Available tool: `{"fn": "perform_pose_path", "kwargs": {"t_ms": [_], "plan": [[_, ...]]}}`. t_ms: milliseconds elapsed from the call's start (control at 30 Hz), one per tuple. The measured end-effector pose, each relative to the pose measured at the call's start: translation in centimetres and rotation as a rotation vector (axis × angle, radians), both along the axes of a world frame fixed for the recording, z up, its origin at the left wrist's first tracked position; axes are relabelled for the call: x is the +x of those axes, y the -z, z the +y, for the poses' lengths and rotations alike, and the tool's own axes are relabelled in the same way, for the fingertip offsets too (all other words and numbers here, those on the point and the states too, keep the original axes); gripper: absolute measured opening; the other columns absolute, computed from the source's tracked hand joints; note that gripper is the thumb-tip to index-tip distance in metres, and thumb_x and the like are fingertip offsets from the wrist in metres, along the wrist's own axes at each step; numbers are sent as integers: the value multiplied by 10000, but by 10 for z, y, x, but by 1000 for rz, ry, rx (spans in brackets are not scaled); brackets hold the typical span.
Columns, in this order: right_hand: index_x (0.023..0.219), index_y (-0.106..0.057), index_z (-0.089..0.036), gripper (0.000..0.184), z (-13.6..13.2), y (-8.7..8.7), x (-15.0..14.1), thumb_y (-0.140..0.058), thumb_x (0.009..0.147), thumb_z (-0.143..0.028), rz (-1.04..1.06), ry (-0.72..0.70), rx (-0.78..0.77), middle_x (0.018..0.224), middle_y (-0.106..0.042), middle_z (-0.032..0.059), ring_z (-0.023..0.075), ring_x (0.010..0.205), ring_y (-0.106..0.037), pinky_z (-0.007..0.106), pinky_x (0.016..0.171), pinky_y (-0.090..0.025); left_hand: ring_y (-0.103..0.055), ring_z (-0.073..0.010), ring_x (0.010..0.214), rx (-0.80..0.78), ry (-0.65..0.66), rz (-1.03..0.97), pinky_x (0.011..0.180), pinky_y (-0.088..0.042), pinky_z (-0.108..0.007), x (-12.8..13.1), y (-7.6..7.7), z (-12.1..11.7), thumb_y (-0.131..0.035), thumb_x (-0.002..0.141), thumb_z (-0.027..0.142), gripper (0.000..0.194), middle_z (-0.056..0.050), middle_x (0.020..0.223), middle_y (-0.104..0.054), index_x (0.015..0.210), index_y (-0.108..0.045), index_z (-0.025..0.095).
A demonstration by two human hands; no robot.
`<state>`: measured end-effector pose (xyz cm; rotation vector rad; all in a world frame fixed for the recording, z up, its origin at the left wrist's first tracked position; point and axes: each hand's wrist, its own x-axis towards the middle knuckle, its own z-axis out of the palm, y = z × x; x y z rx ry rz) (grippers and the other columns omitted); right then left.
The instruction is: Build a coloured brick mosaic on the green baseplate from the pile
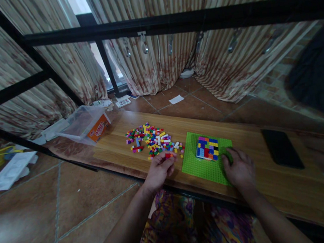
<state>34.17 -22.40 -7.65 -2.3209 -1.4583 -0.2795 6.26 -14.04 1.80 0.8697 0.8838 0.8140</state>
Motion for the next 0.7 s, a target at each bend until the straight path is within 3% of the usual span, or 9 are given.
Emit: {"fn": "perform_pose_path", "kwargs": {"t_ms": [300, 500, 700], "plan": [[1217, -614, -162, 452, 0, 1, 2, -385, 949, -444, -8, -8, 6, 1249, -611, 145, 304, 1143, -521, 442, 966, -391, -424, -31, 480, 1, 11, 9, 446, -253, -185, 0, 0, 1, -765, 664, 390, 325, -22, 762, -660, 867, -686, 149], [1216, -618, -162, 443, 0, 0, 0, -399, 949, -439, 3, -1, 9, 1258, -609, 144, 306, 1151, -525, 444, 970, -396, -411, -31, 480, 1, -32, -2, 425, -238, -176, 3, 0, 1, -739, 697, 484, 380, 17, 676, -572, 850, -648, 148], [1212, -618, -166, 430, 0, 1, 1, -411, 943, -431, 4, -11, 24, 1249, -613, 144, 306, 1148, -528, 453, 974, -395, -269, 2, 424, 1, -20, -29, 397, -169, -165, 4, -2, 0, -749, 678, 540, 437, 66, 603, -450, 769, -561, 157]]}}
